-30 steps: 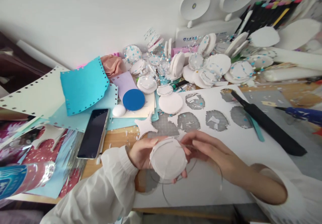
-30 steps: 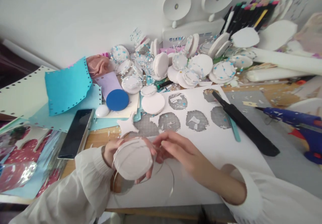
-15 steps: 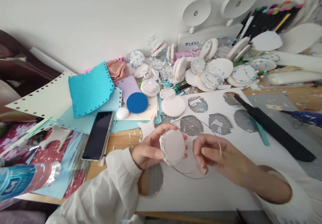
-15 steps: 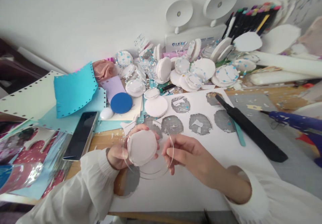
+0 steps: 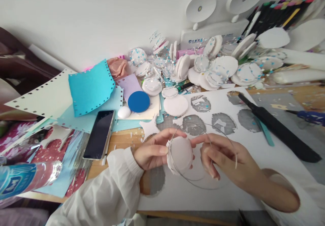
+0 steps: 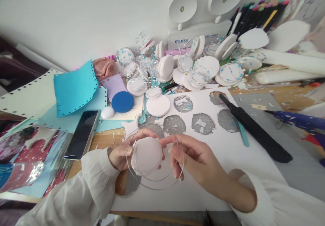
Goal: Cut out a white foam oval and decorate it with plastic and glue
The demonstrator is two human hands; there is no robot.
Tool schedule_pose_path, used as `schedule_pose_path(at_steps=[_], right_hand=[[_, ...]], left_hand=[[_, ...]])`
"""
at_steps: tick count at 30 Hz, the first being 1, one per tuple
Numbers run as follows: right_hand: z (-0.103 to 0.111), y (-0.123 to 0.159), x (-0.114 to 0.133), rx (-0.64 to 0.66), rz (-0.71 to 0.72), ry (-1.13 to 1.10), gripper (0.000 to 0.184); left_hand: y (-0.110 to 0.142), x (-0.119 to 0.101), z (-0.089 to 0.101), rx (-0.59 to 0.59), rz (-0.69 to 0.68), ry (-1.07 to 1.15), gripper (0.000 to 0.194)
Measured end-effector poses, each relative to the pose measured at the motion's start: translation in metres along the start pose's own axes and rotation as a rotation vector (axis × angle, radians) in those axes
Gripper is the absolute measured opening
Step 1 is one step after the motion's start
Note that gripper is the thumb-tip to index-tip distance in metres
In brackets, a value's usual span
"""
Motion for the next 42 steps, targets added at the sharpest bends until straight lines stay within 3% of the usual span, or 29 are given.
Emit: schedule_pose_path(at_steps=[12,21,26,30,34,42], right_hand=[[-0.002,0.006,0.003,-0.070,0.063,0.076,0.035],[-0.002,0.006,0.003,-0.111,0.051,0.147,0.039],[0.001,0.004,0.005,-0.142,0.114,0.126,0.032],[0.005,0.002,0.010,-0.176,0.173,0.148,0.030],[0.010,0.000,0.008,-0.225,0.135,0.195,0.028],[0.015,0.001,0.009,-0.341,0.099,0.264,0.026]], left_hand=[[0.001,0.002,0.004,-0.044,0.023,-0.023,0.049],[0.004,0.008,0.009,-0.063,0.123,-0.045,0.052],[0.004,0.007,0.008,-0.054,0.111,-0.006,0.050],[0.004,0.005,0.013,-0.148,0.109,-0.040,0.048],[0.005,0.005,0.017,-0.242,0.099,-0.085,0.043],[0.005,-0.004,0.024,-0.355,-0.050,-0.090,0.028]])
Point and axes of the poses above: each hand's wrist, its own y-axis away from the middle knuckle, its own z-axis out of the back of the hand, x = y × z, the point moved 6 cm from there along -y, towards the middle knuckle, and after that the axes turned 2 degrees about y, right-handed, at the moved point
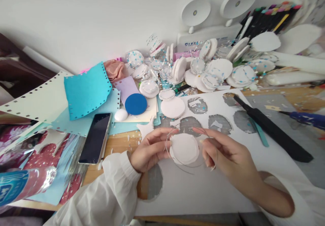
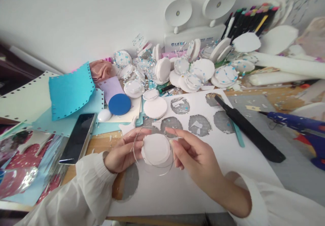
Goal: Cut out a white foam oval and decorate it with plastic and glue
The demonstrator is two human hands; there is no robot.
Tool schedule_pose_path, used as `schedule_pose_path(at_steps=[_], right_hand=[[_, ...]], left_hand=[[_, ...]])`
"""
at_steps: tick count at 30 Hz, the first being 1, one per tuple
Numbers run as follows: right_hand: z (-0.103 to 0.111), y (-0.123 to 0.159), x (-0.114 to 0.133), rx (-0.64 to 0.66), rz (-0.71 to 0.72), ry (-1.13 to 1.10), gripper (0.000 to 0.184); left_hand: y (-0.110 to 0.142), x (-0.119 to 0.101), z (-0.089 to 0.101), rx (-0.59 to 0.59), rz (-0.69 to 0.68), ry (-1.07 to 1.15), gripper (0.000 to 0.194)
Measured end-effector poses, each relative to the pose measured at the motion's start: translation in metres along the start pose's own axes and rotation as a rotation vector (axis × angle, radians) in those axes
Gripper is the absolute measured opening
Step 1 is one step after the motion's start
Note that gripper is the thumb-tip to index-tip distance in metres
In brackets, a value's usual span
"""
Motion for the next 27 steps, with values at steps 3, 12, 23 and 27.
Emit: schedule_pose_path(at_steps=[3,12,23,27], right_hand=[[0.0001,-0.0004,-0.0002,-0.014,-0.005,0.010,0.026],[0.0016,0.0000,-0.0034,-0.027,-0.035,0.008,0.026],[-0.0035,0.0014,-0.0039,0.013,-0.025,0.015,0.024],[-0.0042,0.0018,-0.0031,0.023,-0.015,0.024,0.023]], left_hand=[[-0.0007,-0.0016,0.0022,-0.014,-0.026,-0.006,0.025],[-0.0017,-0.0057,0.0023,-0.084,-0.063,0.012,0.024],[-0.0034,-0.0037,0.0069,-0.170,-0.056,0.000,0.022],[-0.0035,-0.0032,0.0072,-0.187,-0.050,0.010,0.023]])
Point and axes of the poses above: each hand's wrist, its own y-axis away from the middle knuckle, its own z-axis out of the back of the hand, x = y × z, the point moved 6 cm from there along -y, towards the middle knuckle, and after that the axes turned 2 degrees about y, right-handed, at the moved point
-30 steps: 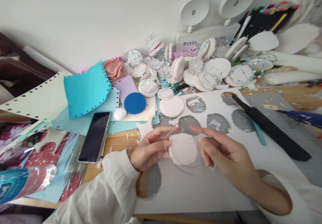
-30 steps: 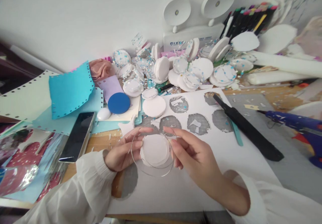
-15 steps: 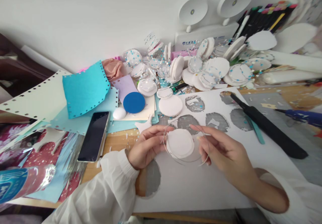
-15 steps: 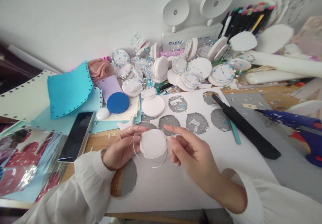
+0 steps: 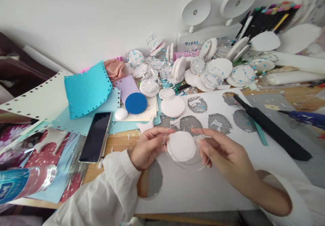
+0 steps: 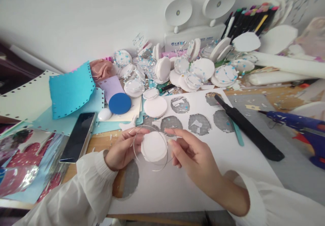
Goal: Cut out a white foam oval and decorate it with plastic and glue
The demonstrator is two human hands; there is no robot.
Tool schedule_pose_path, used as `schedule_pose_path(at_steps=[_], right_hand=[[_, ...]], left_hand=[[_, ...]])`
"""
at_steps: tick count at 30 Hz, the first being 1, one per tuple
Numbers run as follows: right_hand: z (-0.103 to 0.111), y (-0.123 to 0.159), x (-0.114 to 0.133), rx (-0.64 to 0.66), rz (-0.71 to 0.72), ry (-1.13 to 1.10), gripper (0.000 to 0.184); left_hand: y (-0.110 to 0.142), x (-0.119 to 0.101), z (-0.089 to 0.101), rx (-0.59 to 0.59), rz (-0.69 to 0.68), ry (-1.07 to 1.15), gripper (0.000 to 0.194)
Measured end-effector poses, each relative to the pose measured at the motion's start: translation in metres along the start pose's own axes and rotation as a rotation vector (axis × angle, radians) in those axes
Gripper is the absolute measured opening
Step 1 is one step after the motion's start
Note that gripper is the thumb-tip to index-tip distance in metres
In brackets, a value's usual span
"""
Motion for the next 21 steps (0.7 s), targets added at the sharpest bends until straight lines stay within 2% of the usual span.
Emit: schedule_pose_path(at_steps=[10,21], right_hand=[[-0.0024,0.0016,-0.0009,0.041,-0.007,-0.040,0.015],[0.0011,0.0001,0.0017,-0.003,-0.024,-0.096,0.016]], left_hand=[[-0.0002,0.0013,0.0016,-0.023,0.034,-0.012,0.025],[0.0006,-0.0017,-0.0061,0.149,0.029,0.059,0.034]])
Point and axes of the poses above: each hand's wrist, its own y-axis away from the middle knuckle, its own z-axis out of the back of the hand, x = y × z, the point moved 6 cm from there along -y, towards the middle knuckle, and after that the axes turned 2 degrees about y, right-handed, at the moved point
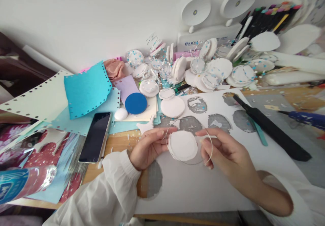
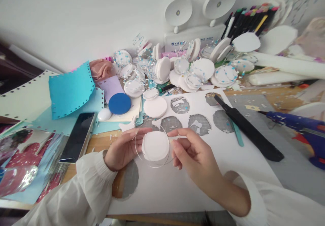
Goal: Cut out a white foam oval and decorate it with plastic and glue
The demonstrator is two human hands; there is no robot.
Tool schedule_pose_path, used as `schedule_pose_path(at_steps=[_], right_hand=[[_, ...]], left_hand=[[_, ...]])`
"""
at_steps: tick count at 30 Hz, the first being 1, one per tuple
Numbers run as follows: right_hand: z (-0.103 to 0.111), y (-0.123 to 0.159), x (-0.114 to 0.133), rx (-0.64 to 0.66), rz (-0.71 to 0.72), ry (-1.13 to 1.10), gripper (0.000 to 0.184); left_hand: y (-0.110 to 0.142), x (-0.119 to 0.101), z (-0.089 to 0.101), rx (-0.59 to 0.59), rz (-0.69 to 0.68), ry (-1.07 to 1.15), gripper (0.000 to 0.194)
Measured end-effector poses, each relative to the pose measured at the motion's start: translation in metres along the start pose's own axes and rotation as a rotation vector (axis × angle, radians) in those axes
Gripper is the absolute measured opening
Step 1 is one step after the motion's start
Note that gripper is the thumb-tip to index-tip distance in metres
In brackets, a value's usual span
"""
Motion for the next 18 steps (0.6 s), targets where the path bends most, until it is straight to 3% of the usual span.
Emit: schedule_pose_path(at_steps=[5,14,18], right_hand=[[0.0011,0.0009,0.0000,-0.012,-0.009,0.010,0.014],[0.0012,0.0004,0.0013,-0.014,0.010,0.024,0.013],[0.0027,0.0005,0.0006,-0.029,0.022,0.045,0.011]], left_hand=[[0.0002,-0.0017,-0.0027,0.035,-0.042,-0.016,0.037],[0.0008,-0.0022,-0.0046,0.031,-0.069,-0.036,0.025],[0.0010,-0.0058,-0.0083,0.054,-0.153,-0.110,0.020]])
Point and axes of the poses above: each hand's wrist, its own y-axis away from the middle knuckle, its own z-axis out of the back of the hand, x = y × z, the point moved 6 cm from there along -y, towards the middle knuckle, and after that the axes turned 2 degrees about y, right-handed, at the moved point
